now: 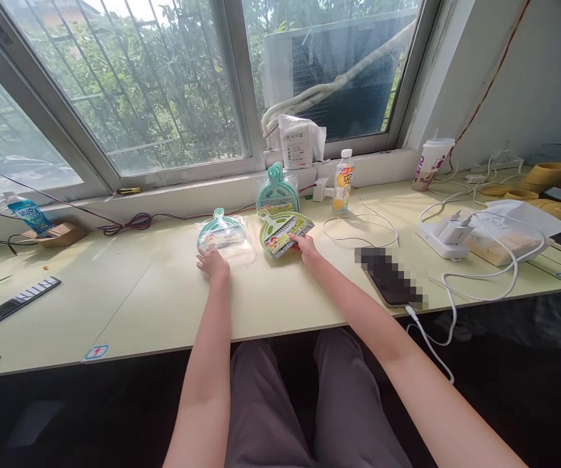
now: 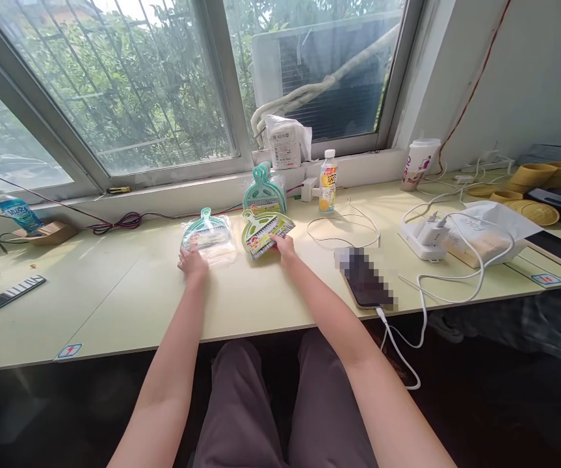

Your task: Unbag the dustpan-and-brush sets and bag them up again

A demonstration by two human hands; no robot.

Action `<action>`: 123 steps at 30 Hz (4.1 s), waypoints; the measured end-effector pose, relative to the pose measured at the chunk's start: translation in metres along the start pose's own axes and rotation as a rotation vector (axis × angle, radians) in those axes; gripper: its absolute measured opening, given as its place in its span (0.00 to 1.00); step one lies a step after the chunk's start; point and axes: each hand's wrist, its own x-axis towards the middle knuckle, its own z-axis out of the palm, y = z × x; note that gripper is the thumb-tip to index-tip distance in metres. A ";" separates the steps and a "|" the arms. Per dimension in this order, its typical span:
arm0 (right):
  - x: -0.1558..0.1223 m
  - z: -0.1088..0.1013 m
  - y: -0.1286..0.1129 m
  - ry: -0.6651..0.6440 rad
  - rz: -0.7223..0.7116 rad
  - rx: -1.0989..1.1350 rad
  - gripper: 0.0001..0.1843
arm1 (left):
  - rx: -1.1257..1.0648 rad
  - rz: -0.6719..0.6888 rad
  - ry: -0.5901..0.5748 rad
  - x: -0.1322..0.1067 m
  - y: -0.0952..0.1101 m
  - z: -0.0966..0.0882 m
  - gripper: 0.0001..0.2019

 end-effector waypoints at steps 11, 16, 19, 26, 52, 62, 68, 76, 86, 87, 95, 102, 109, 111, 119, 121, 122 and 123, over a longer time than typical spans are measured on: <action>0.000 -0.001 -0.006 -0.021 0.019 0.036 0.04 | -0.356 0.144 0.081 0.009 -0.009 0.015 0.08; 0.001 -0.003 -0.015 -0.063 0.036 0.069 0.04 | -0.233 0.274 0.021 0.007 -0.007 0.006 0.09; 0.001 -0.004 -0.018 -0.070 0.043 0.078 0.04 | -0.212 0.278 -0.105 0.005 -0.005 0.003 0.07; -0.001 -0.006 -0.020 -0.178 0.073 0.012 0.05 | -0.286 0.177 -0.041 0.005 -0.001 0.005 0.05; -0.007 0.003 -0.011 -0.425 0.162 -0.086 0.08 | -0.457 0.510 0.203 -0.007 0.019 0.000 0.04; -0.013 0.006 -0.016 -0.333 0.044 -0.015 0.06 | -0.703 0.204 0.394 -0.020 0.033 -0.024 0.37; -0.013 0.007 -0.014 -0.348 0.045 -0.019 0.05 | -1.315 0.135 -0.413 -0.001 0.025 -0.015 0.24; -0.016 0.014 -0.008 -0.398 0.035 -0.004 0.08 | -1.547 0.095 -0.740 -0.013 0.030 -0.004 0.35; -0.010 0.021 -0.001 -0.302 -0.002 0.054 0.09 | -1.517 0.119 -0.917 -0.030 0.044 -0.004 0.27; -0.011 0.022 -0.001 -0.295 -0.004 0.052 0.10 | -1.512 0.117 -0.910 -0.030 0.044 -0.003 0.27; -0.010 0.023 -0.002 -0.234 -0.035 0.069 0.13 | -1.467 0.133 -0.904 -0.036 0.047 -0.003 0.32; -0.013 0.020 -0.007 -0.294 -0.058 0.109 0.12 | -1.605 0.062 -0.927 -0.038 0.051 -0.005 0.25; -0.008 0.016 -0.011 -0.348 -0.085 0.089 0.14 | -1.482 0.079 -0.949 -0.045 0.056 -0.011 0.25; -0.007 0.017 -0.011 -0.316 -0.094 0.105 0.14 | -1.408 0.095 -1.011 -0.047 0.056 -0.012 0.26; -0.010 0.019 -0.013 -0.230 -0.073 0.102 0.13 | -1.370 0.176 -1.041 -0.053 0.059 -0.009 0.30; -0.011 0.017 -0.016 -0.224 -0.083 0.094 0.14 | -1.323 0.215 -1.129 -0.055 0.058 -0.013 0.30; -0.011 0.017 -0.018 -0.223 -0.091 0.091 0.14 | -1.286 0.237 -1.189 -0.056 0.057 -0.015 0.31; -0.011 0.016 -0.019 -0.226 -0.099 0.090 0.14 | -1.255 0.254 -1.238 -0.057 0.057 -0.017 0.31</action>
